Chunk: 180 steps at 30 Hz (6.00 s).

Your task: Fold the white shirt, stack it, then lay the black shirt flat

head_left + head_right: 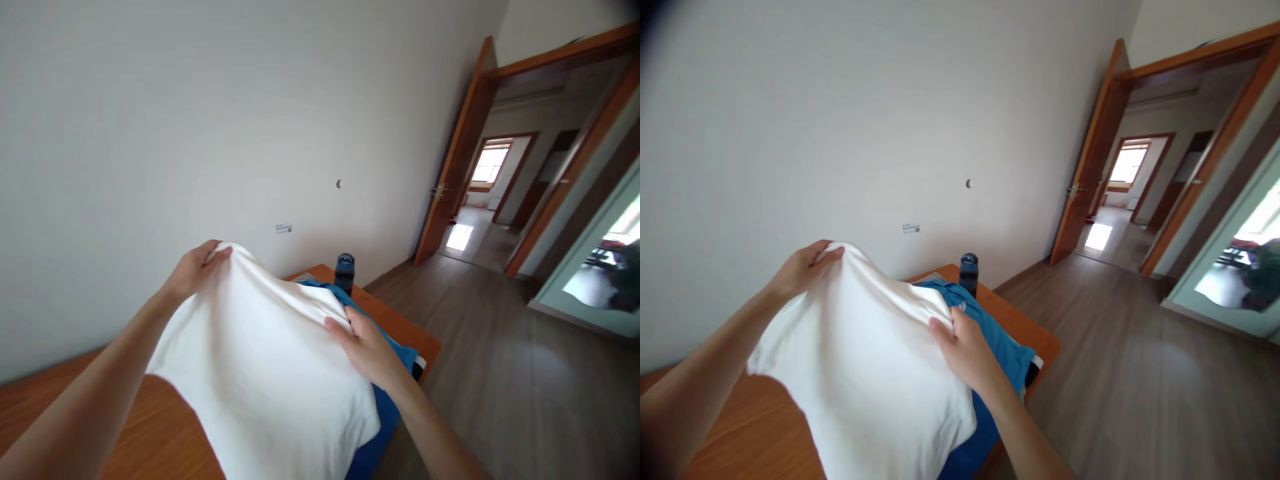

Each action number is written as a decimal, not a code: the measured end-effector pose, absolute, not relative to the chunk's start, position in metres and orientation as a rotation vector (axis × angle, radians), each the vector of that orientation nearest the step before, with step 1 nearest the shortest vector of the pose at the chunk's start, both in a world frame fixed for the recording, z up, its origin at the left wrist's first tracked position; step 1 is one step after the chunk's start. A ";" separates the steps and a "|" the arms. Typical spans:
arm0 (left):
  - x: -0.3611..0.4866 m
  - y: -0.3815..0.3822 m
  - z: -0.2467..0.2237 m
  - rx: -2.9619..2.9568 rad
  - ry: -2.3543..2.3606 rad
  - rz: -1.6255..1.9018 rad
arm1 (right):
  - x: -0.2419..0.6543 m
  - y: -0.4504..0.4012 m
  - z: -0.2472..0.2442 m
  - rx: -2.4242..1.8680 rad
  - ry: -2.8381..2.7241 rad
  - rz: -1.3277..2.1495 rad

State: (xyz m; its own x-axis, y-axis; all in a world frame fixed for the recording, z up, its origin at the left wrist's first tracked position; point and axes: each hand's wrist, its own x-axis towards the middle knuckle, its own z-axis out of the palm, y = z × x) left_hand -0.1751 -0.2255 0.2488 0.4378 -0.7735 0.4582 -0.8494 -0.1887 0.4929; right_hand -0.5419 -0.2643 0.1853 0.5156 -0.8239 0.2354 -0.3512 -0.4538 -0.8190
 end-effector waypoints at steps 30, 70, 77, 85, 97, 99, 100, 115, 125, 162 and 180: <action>-0.394 -0.160 0.136 1.252 -2.357 -0.935 | -0.634 -0.419 0.067 -2.220 1.696 -0.215; -0.282 -0.318 -0.007 2.045 -1.932 0.183 | -0.592 -0.311 0.014 -2.825 1.234 -0.299; -0.339 -0.228 0.006 1.776 -2.160 -0.087 | -0.597 -0.316 0.013 -2.878 1.178 -0.235; -0.341 -0.102 0.039 1.436 -2.312 -0.492 | -0.556 -0.251 0.022 -2.829 1.061 -0.215; -0.184 0.083 0.009 2.211 -1.615 0.070 | -0.482 -0.188 0.036 -2.694 0.649 -0.739; -0.176 0.101 0.003 2.270 -1.512 0.150 | -0.432 -0.165 0.042 -2.544 0.443 -0.878; -0.174 0.108 0.001 2.291 -1.462 0.187 | -0.407 -0.153 0.041 -2.476 0.361 -0.901; -0.178 0.121 0.012 2.343 -1.253 0.234 | -0.293 -0.117 -0.021 -2.615 0.189 -0.787; -0.182 0.135 0.021 2.310 -1.036 0.267 | -0.296 -0.120 -0.024 -2.547 0.156 -0.641; -0.228 0.078 0.034 2.084 -1.219 -0.006 | -0.316 -0.117 0.006 -2.570 0.175 -0.935; -0.156 0.151 0.033 2.389 -1.284 0.583 | -0.331 -0.130 0.016 -2.613 -0.037 -0.426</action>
State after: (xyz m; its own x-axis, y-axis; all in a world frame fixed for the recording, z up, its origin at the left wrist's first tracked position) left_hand -0.1564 0.1509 0.0329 0.5007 -0.6949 0.5161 -0.8459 -0.5194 0.1213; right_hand -0.3314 -0.1297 0.0158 0.9509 -0.0505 0.3053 0.1022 -0.8800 -0.4639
